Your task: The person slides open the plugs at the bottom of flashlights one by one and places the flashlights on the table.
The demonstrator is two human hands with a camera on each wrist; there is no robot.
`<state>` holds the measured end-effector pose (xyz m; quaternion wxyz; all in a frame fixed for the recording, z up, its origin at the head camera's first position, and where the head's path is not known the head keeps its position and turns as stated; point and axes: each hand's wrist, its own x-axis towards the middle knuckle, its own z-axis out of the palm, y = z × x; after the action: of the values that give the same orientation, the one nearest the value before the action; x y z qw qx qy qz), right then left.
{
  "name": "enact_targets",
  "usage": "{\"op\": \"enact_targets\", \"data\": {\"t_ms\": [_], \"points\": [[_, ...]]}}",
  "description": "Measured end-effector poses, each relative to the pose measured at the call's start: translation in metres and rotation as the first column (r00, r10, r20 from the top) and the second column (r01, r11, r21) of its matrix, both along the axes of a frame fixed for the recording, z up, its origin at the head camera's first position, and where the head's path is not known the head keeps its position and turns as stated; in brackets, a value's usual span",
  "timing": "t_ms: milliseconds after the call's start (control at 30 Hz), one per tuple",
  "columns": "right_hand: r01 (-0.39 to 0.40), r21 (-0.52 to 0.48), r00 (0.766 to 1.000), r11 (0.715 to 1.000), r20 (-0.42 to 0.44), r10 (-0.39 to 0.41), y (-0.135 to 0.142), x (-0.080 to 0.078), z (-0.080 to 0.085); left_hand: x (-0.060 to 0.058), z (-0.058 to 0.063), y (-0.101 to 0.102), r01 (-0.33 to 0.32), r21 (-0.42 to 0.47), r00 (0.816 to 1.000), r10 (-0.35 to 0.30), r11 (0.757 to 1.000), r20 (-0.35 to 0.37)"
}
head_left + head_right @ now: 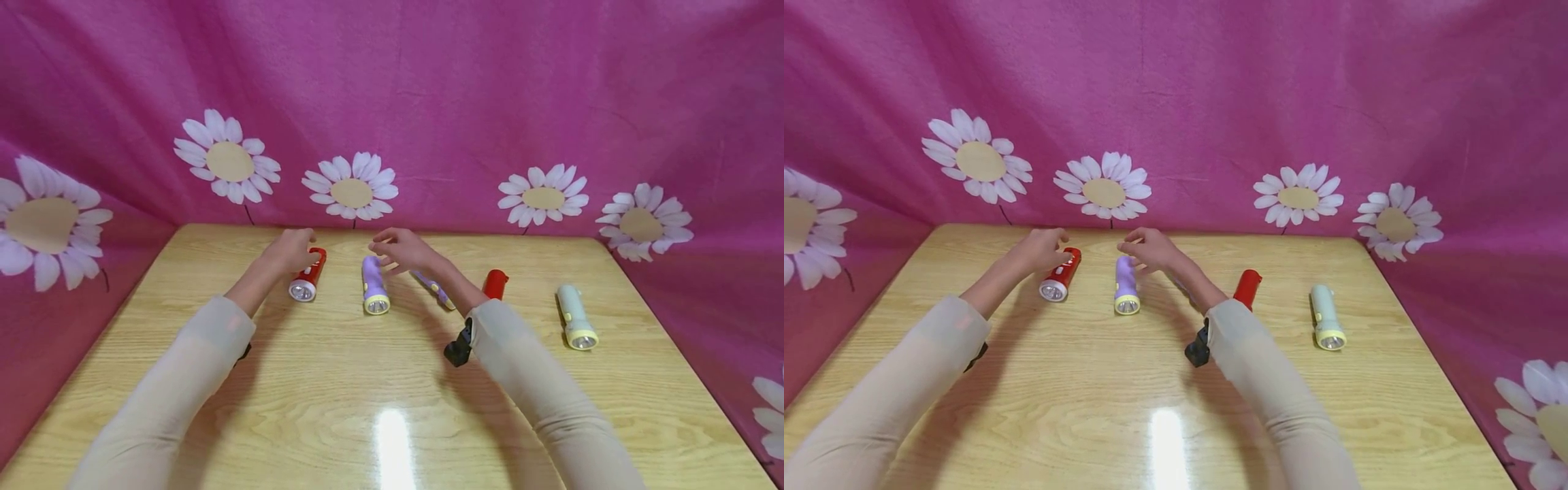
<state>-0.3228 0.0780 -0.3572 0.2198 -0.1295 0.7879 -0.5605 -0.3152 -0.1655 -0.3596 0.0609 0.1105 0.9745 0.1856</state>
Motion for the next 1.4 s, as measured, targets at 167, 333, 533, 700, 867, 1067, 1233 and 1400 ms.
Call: {"op": "enact_targets", "data": {"t_ms": [167,333,533,700,867,1067,1233,1400], "points": [[0.014,0.002,0.999,1.0,0.045,-0.014,-0.009,0.0,-0.003,0.001,-0.001,-0.004,0.008,0.016,1.0,-0.008,1.0,0.006],[0.009,0.014,0.998,1.0,0.067,-0.01,-0.02,0.002,-0.004,0.0,-0.002,-0.008,0.001,0.058,1.0,-0.002,0.998,0.021],[0.003,0.015,0.997,1.0,0.076,-0.004,-0.031,0.003,-0.006,0.002,-0.001,-0.01,-0.015,0.091,0.999,0.012,0.996,0.03],[0.018,-0.006,0.995,1.0,0.102,-0.017,-0.04,0.003,-0.008,0.004,-0.003,-0.015,-0.044,0.148,0.998,0.038,0.988,0.041],[0.032,-0.027,0.99,0.999,0.136,-0.028,-0.05,0.004,-0.01,0.003,-0.005,-0.02,-0.05,0.18,0.999,0.048,0.982,0.015],[0.053,-0.042,0.987,0.998,0.153,-0.046,-0.061,0.005,-0.014,0.002,-0.01,-0.024,-0.057,0.181,0.998,0.056,0.982,0.015],[0.072,-0.06,0.985,0.996,0.164,-0.061,-0.069,0.005,-0.019,0.004,-0.012,-0.024,-0.068,0.185,0.997,0.063,0.98,0.034],[0.092,-0.057,0.982,0.994,0.17,-0.081,-0.079,0.006,-0.022,0.005,-0.013,-0.026,-0.08,0.2,0.996,0.073,0.977,0.045]]}}
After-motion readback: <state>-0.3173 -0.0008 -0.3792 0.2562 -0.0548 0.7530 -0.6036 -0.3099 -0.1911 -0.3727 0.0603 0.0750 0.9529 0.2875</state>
